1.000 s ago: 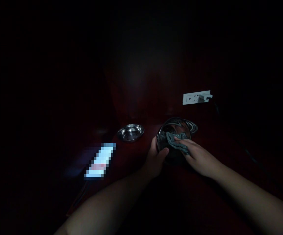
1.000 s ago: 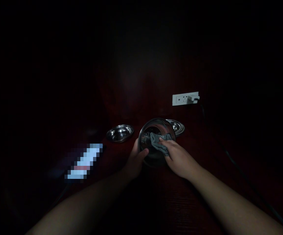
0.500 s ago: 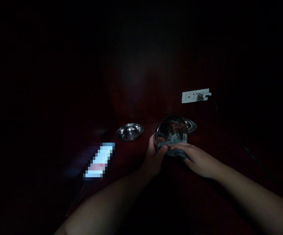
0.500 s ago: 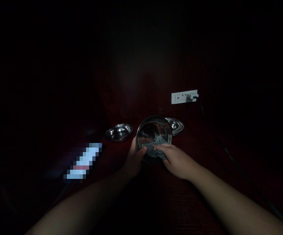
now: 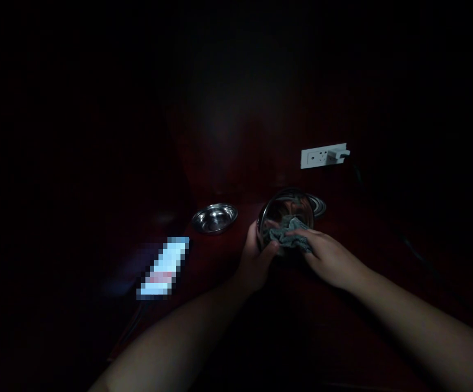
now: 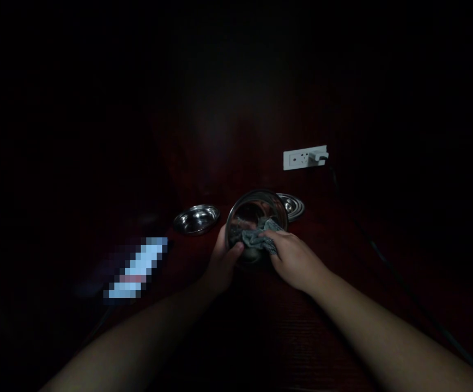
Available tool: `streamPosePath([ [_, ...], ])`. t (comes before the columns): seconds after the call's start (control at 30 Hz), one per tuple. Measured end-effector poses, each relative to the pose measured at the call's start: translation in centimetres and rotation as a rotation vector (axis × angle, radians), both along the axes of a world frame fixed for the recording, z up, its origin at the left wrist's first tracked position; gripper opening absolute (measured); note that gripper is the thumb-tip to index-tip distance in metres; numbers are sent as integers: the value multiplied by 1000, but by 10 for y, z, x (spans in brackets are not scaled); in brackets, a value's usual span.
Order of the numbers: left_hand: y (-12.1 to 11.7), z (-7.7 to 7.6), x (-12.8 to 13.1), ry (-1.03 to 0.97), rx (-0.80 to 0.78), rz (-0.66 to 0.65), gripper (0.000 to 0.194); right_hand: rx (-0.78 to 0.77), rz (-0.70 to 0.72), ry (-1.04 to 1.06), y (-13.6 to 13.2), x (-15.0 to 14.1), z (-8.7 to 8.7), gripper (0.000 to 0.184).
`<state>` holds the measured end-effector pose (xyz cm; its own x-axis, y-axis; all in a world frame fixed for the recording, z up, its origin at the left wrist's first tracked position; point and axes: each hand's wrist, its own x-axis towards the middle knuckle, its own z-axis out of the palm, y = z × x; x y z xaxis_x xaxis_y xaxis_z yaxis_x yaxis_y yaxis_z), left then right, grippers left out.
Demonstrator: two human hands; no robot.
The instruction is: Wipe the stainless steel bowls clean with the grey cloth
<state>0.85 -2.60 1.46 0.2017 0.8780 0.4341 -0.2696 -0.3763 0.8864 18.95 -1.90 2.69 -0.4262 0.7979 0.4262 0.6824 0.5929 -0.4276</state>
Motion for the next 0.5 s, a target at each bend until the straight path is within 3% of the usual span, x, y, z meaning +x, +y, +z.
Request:
streamPosePath([
  [0.23, 0, -1, 3, -44, -20, -11, 54, 74, 12, -28, 2, 2, -7, 61],
  [0.5, 2, -3, 1, -5, -24, 41, 46, 32, 31, -43, 3, 4, -6, 50],
])
